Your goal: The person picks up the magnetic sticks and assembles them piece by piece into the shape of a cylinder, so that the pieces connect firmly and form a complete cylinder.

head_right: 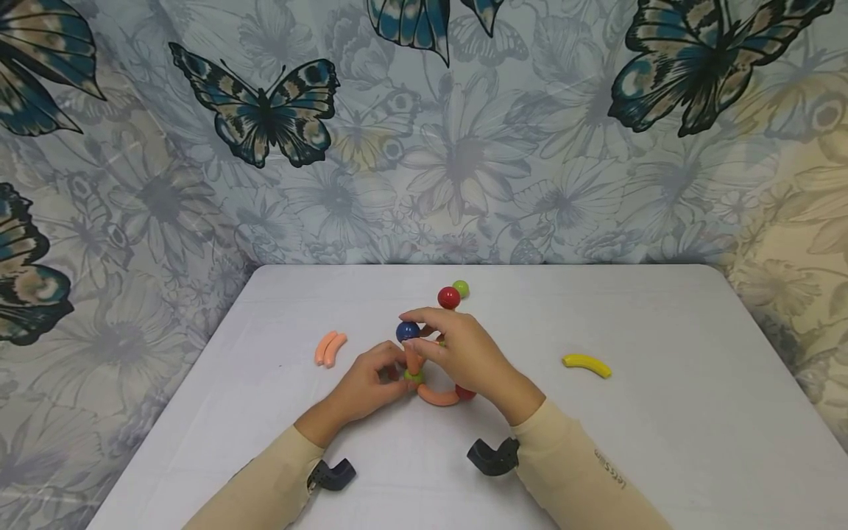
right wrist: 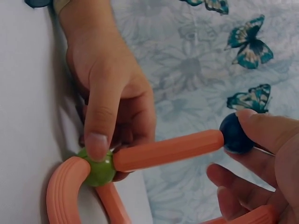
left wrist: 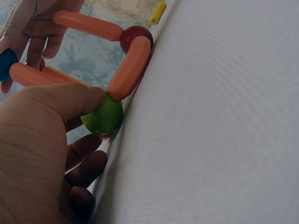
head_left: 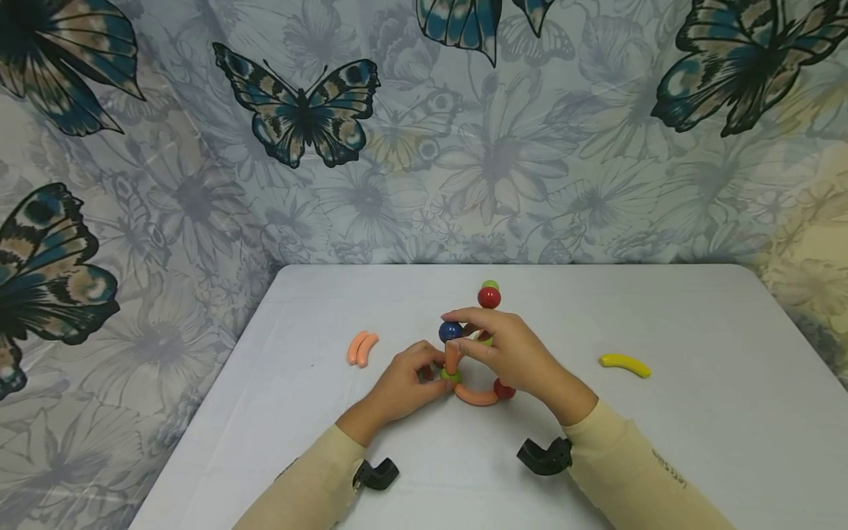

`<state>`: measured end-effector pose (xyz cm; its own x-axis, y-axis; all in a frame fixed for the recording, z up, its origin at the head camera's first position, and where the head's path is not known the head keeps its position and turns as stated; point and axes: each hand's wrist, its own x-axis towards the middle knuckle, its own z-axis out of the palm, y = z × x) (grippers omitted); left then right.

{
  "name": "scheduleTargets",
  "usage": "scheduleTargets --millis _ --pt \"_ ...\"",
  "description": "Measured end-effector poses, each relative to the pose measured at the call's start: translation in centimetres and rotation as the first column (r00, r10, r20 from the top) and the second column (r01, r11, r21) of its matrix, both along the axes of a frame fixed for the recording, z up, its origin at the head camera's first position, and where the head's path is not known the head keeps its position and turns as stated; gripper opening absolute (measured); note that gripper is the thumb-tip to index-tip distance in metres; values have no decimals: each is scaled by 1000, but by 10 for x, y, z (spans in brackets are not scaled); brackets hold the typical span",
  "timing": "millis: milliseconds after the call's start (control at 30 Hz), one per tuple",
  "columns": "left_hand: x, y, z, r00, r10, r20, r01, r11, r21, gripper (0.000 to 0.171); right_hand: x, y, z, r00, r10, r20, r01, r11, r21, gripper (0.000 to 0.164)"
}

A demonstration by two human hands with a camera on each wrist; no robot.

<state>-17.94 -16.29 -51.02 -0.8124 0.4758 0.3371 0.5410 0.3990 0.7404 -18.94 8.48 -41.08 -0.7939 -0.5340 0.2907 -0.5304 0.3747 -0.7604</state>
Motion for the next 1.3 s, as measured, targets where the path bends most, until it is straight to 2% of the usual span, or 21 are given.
scheduleTargets --millis 133,367,567,700,767,933,1000,1133,1300 --pt "1 0 1 1000 4 18 -4 1000 3 22 0 1 1 1000 4 -8 -4 1000 -10 41" --pt "1 1 2 998 27 54 -27 1000 1 17 1 5 6 1000 -3 24 5 996 -86 35" --pt "1 3 1 999 31 40 -31 999 12 17 -1 16 12 999 6 -46 -14 984 -180 29" --pt "2 4 2 998 41 45 -41 999 6 15 -6 28 15 996 -1 -88 -25 956 -291 26" --pt "2 4 3 998 45 45 -45 999 6 16 -9 35 18 996 -19 -86 -13 932 -361 26" --pt "2 4 3 998 48 38 -49 999 18 18 -20 50 17 995 -103 -14 82 866 -494 32" --pt "2 4 1 998 51 36 -52 998 27 20 -24 54 15 991 -136 19 126 848 -514 37" --pt "1 5 -1 998 55 29 -56 997 53 23 -32 59 8 982 -174 67 183 829 -529 42" --pt "1 6 -1 998 54 13 -55 995 84 20 -40 62 0 976 -194 99 217 830 -514 45"
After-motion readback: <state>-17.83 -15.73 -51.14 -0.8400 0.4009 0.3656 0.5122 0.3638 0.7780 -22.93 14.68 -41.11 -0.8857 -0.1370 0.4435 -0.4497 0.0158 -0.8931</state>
